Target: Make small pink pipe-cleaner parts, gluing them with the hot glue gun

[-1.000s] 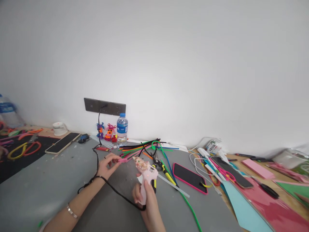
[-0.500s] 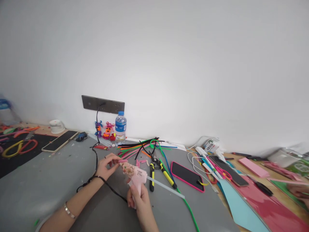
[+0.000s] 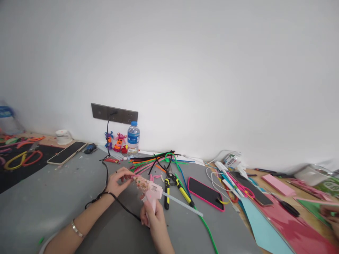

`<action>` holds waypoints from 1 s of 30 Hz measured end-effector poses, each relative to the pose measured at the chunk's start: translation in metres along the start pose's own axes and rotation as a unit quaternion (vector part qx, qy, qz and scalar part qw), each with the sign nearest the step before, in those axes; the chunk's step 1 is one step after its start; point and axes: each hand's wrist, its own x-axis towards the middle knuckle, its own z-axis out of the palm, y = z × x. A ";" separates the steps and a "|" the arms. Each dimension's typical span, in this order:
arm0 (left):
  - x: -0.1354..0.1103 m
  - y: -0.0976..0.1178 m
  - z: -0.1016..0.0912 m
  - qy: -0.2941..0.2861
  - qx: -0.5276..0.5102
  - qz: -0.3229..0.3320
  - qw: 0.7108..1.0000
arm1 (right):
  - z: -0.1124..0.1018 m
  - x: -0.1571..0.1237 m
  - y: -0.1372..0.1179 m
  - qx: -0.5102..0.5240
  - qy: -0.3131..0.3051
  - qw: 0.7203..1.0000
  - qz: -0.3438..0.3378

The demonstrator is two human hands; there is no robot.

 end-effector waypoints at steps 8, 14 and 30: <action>0.000 0.001 0.000 -0.004 0.006 -0.002 1.000 | -0.001 0.000 0.006 -0.010 0.013 1.000 -0.004; 0.001 0.002 -0.001 -0.007 -0.001 0.000 1.000 | 0.002 -0.002 0.000 -0.015 0.020 1.000 -0.001; 0.000 0.003 -0.001 0.017 0.004 -0.005 1.000 | 0.007 -0.001 -0.010 -0.003 0.044 0.999 0.012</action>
